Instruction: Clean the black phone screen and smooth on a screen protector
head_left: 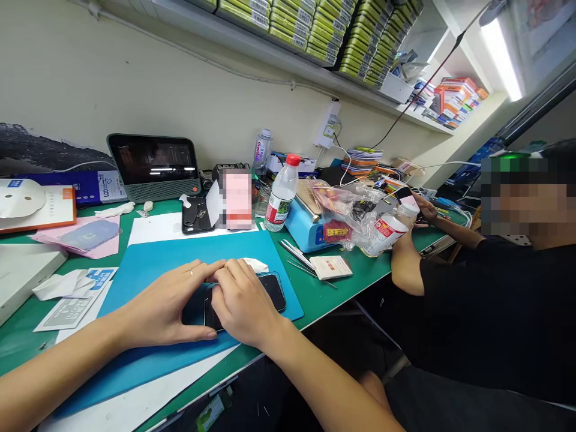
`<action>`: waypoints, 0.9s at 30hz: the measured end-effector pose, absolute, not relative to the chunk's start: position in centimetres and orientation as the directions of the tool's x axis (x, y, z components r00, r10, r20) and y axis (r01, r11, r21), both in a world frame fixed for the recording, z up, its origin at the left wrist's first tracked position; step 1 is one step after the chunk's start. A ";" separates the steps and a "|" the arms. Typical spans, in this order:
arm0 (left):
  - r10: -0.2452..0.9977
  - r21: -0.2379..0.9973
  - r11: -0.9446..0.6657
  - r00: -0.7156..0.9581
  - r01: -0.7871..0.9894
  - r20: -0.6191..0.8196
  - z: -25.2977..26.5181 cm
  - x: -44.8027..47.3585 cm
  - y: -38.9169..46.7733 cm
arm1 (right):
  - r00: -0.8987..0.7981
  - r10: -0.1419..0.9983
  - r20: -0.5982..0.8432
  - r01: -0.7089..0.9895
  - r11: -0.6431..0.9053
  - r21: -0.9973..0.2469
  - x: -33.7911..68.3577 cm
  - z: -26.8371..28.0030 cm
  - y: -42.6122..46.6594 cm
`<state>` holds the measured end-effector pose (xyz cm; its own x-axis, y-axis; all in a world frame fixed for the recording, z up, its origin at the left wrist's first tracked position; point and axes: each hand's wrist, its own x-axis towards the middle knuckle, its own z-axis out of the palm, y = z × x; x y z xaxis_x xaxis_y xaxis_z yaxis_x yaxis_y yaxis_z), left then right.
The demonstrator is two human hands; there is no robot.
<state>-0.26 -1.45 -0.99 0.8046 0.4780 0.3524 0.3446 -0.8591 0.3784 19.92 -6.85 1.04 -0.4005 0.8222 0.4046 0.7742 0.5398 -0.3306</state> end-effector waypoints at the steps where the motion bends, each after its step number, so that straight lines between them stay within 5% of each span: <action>1: 0.471 0.366 -0.866 0.803 0.341 0.366 -1.0 -0.3 -1.5 | -0.393 0.821 0.416 0.778 0.537 -0.325 19.9 1.1 -6.9; 9: 0.429 0.318 -0.893 0.812 0.318 0.395 -0.9 -0.2 -1.3 | -0.344 0.818 0.460 0.794 0.515 -0.322 20.1 1.8 -7.4; 17: 0.381 0.273 -0.918 0.831 0.288 0.405 -0.1 0.1 -1.1 | -0.272 0.858 0.437 0.729 0.480 -0.488 21.7 3.4 -8.0; 27: 0.515 0.492 -0.838 0.645 0.238 0.565 0.4 -0.1 -1.0 | -0.005 0.931 0.366 0.690 0.268 -0.672 29.8 3.0 -7.0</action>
<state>-0.10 -1.00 0.45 0.6447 0.5149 0.5651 0.2382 -0.8376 0.4916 29.78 -7.02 2.98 -0.0053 0.9308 0.3656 0.6901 0.2680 -0.6723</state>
